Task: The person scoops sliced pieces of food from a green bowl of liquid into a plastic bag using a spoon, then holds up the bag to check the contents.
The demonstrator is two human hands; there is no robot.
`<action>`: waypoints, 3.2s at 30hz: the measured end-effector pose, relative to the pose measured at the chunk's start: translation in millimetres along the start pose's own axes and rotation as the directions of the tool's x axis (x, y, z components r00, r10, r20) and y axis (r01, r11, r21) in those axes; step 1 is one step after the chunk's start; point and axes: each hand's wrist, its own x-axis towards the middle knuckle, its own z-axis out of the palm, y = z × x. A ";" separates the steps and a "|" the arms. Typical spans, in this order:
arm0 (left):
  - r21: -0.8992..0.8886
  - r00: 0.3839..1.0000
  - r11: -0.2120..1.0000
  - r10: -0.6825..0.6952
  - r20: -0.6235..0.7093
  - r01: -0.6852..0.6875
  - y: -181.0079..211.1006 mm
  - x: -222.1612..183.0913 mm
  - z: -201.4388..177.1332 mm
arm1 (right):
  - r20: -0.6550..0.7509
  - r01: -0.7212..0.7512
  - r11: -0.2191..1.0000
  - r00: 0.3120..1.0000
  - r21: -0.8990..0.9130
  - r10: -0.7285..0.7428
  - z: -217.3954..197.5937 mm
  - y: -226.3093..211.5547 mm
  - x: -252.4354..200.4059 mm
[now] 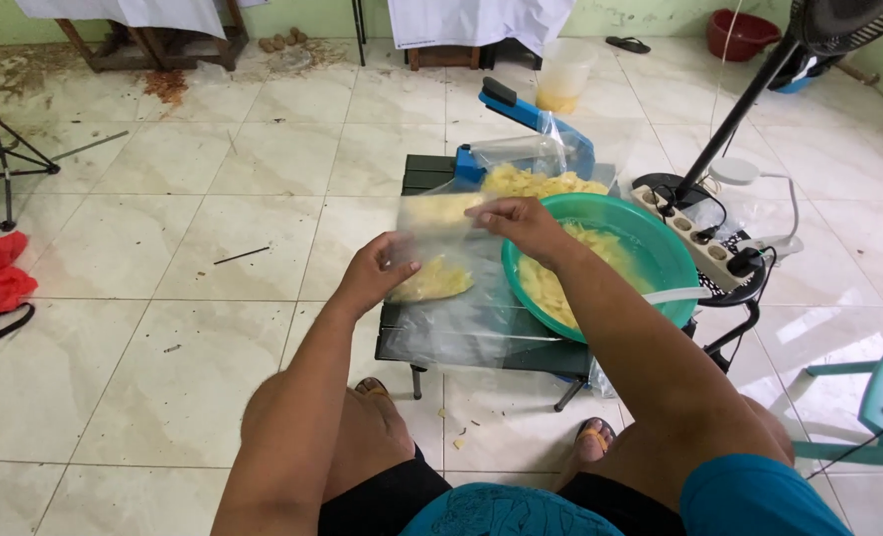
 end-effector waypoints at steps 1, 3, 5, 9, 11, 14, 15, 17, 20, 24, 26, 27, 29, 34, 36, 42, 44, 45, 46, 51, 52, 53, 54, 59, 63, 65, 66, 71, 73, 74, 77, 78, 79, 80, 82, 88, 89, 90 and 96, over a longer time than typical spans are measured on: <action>-0.002 1.000 1.000 -0.006 0.010 0.006 1.0 -5.7 5.6 | -0.008 -0.009 1.000 1.000 0.002 0.009 1.1 3.5 -1.8; 0.011 0.994 1.000 -0.020 -0.104 0.022 3.2 -16.3 16.0 | 0.039 0.016 1.000 0.999 -0.007 -0.016 3.3 10.3 -4.0; 0.002 0.988 1.000 0.005 -0.157 -0.004 1.1 -17.5 19.7 | 0.001 0.016 1.000 1.000 -0.014 -0.016 4.2 10.0 -3.5; -0.009 0.959 0.997 0.075 -0.272 -0.081 -10.3 -9.5 21.4 | 0.010 0.093 0.996 0.996 -0.010 -0.093 1.4 0.6 2.5; -0.014 0.959 0.993 0.111 -0.262 -0.119 12.9 -14.3 26.7 | 0.048 0.100 0.993 0.994 -0.057 -0.097 4.3 3.6 6.5; -0.045 0.952 0.985 0.152 -0.264 -0.169 22.9 -19.6 31.6 | 0.032 0.100 0.989 0.995 -0.112 -0.097 13.9 6.6 10.7; -0.065 0.946 0.980 0.162 -0.280 -0.187 23.4 -19.7 30.6 | -0.023 0.098 0.988 0.995 -0.121 -0.102 18.5 5.6 14.4; -0.067 0.939 0.981 0.153 -0.307 -0.182 21.3 -23.9 30.6 | -0.071 0.142 0.984 0.986 -0.108 -0.150 15.6 1.1 18.0; -0.047 0.927 0.981 0.163 -0.339 -0.190 23.4 -28.6 32.8 | -0.118 0.207 0.973 0.969 -0.100 -0.218 10.8 -11.1 18.7; -0.053 0.932 0.979 0.171 -0.320 -0.197 32.8 -34.9 41.2 | 0.000 0.178 0.975 0.984 -0.130 -0.179 21.5 -31.0 -3.0; -0.038 0.925 0.979 0.175 -0.338 -0.199 28.7 -35.3 43.1 | -0.036 0.181 0.973 0.982 -0.142 -0.187 15.9 -9.9 5.7; -0.021 0.916 0.980 0.178 -0.359 -0.199 26.6 -35.8 42.8 | -0.068 0.185 0.971 0.978 -0.151 -0.197 14.3 0.4 11.4; -0.017 0.897 0.976 0.192 -0.398 -0.216 51.4 -47.5 46.8 | -0.112 0.205 0.970 0.969 -0.131 -0.220 9.4 -9.5 14.8; 0.037 0.874 0.968 0.241 -0.421 -0.249 37.9 -59.3 72.4 | -0.169 0.216 0.976 0.961 -0.041 -0.220 -1.0 -21.9 8.5; -0.004 0.907 0.968 0.234 -0.351 -0.251 36.8 -66.5 81.7 | 0.006 0.106 0.946 0.994 -0.306 -0.110 -5.9 -26.6 -9.3; 0.153 0.900 0.941 0.334 -0.279 -0.301 32.2 -63.7 90.5 | -0.043 0.014 0.936 0.999 -0.351 -0.031 -17.4 -32.2 -30.2; 0.221 0.882 0.910 0.401 -0.248 -0.351 29.1 -53.7 96.3 | -0.078 0.019 0.935 0.996 -0.355 -0.050 -21.1 -32.2 -29.6; 0.288 0.858 0.871 0.464 -0.219 -0.398 27.3 -48.9 98.6 | -0.105 0.028 0.933 0.992 -0.358 -0.070 -22.2 -32.1 -28.7; 0.286 0.859 0.871 0.464 -0.214 -0.399 29.3 -47.9 100.5 | -0.110 0.025 0.933 0.992 -0.358 -0.068 -25.5 -26.1 -25.3; 0.378 0.811 0.847 0.496 -0.311 -0.373 29.4 -40.2 103.1 | -0.092 0.039 0.936 0.993 -0.349 -0.076 -33.6 -11.2 -22.1; 0.374 0.814 0.849 0.494 -0.306 -0.374 28.4 -39.8 101.7 | -0.098 0.033 0.936 0.993 -0.349 -0.072 -33.9 -19.6 -27.3; 0.383 0.814 0.844 0.497 -0.299 -0.374 27.3 -38.2 99.3 | -0.091 0.020 0.923 0.994 -0.385 -0.060 -33.9 -28.0 -31.2; 0.393 0.815 0.840 0.500 -0.292 -0.374 26.3 -36.4 96.8 | -0.085 0.007 0.908 0.995 -0.419 -0.047 -34.0 -36.5 -34.9; 0.341 0.829 0.849 0.497 -0.254 -0.404 23.7 -41.3 96.7 | -0.111 -0.019 0.757 0.991 -0.653 -0.071 -96.1 -44.6 -75.2; 0.299 0.817 0.852 0.509 -0.273 -0.430 23.7 -42.4 100.4 | -0.220 -0.260 0.394 0.965 -0.882 0.143 -147.9 -33.1 -128.2; 0.315 0.827 0.851 0.502 -0.252 -0.421 23.0 -42.7 97.8 | -0.252 -0.292 0.162 0.940 -0.943 0.230 -158.3 -26.0 -147.8; 0.342 0.831 0.846 0.501 -0.242 -0.410 22.8 -42.2 96.0 | -0.285 -0.275 -0.075 0.911 -0.958 0.299 -163.5 -23.1 -156.2; 0.414 0.819 0.789 0.553 -0.156 -0.453 13.7 -33.7 100.0 | -0.284 -0.301 0.008 0.907 -0.954 0.310 -150.5 -26.8 -172.0; 0.426 0.806 0.773 0.573 -0.152 -0.470 14.3 -34.4 99.1 | -0.284 -0.314 0.058 0.911 -0.948 0.301 -149.4 -29.7 -171.4; 0.418 0.802 0.770 0.580 -0.145 -0.481 14.5 -36.2 98.0 | -0.287 -0.309 0.031 0.913 -0.951 0.290 -153.3 -28.5 -171.2; 0.405 0.796 0.767 0.589 -0.137 -0.498 15.5 -43.1 98.7 | -0.324 -0.324 -0.043 0.910 -0.945 0.258 -160.7 -40.7 -167.5; 0.402 0.793 0.765 0.593 -0.138 -0.503 15.9 -45.8 99.1 | -0.352 -0.341 -0.088 0.907 -0.936 0.232 -162.1 -47.5 -165.5; 0.399 0.794 0.767 0.592 -0.137 -0.503 16.1 -46.9 100.8 | -0.355 -0.343 -0.091 0.905 -0.935 0.234 -165.5 -46.7 -164.2; 0.390 0.791 0.770 0.594 -0.147 -0.505 16.3 -48.2 102.2 | -0.372 -0.344 -0.172 0.911 -0.923 0.179 -168.7 -45.9 -163.0; 0.378 0.788 0.775 0.595 -0.162 -0.507 16.7 -49.0 104.1 | -0.384 -0.344 -0.257 0.915 -0.903 0.123 -176.0 -41.3 -158.3; 0.365 0.801 0.785 0.580 -0.151 -0.500 10.9 -51.4 102.2 | -0.369 -0.326 -0.358 0.927 -0.875 0.057 -188.0 -3.4 -137.2; 0.374 0.797 0.780 0.585 -0.149 -0.502 8.1 -51.4 102.0 | -0.368 -0.331 -0.336 0.929 -0.882 0.051 -185.6 0.1 -134.3; 0.382 0.794 0.775 0.590 -0.148 -0.504 5.4 -51.2 101.9 | -0.366 -0.334 -0.314 0.929 -0.888 0.046 -183.5 3.6 -131.3; 0.374 0.796 0.776 0.589 -0.140 -0.508 9.4 -52.1 98.0 | -0.388 -0.392 0.029 0.917 -0.920 0.094 -185.7 13.7 -121.5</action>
